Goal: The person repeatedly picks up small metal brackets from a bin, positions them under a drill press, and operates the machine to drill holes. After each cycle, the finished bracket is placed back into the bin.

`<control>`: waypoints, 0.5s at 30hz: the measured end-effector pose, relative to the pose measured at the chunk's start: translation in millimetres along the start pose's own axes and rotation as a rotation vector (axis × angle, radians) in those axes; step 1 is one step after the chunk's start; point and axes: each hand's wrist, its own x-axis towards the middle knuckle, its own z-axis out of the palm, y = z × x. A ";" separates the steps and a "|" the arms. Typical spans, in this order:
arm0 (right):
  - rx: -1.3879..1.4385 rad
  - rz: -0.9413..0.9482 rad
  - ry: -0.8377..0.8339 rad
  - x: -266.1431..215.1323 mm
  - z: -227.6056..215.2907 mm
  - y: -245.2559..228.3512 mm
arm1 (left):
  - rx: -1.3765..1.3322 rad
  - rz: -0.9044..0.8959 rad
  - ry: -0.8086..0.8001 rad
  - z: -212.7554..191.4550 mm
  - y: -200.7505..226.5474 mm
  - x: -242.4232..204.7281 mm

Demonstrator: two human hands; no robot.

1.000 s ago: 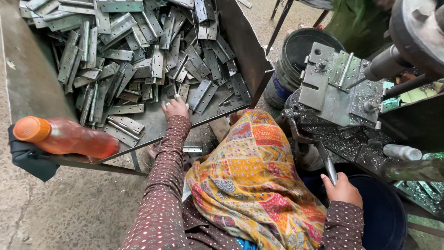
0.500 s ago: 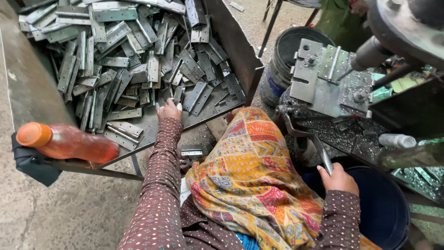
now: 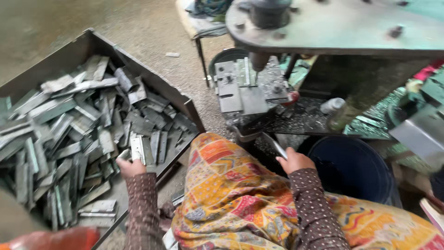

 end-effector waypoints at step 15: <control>0.017 -0.003 -0.028 -1.8 -4.4 -3.5 | 0.654 1.003 -0.377 165.6 194.8 -149.7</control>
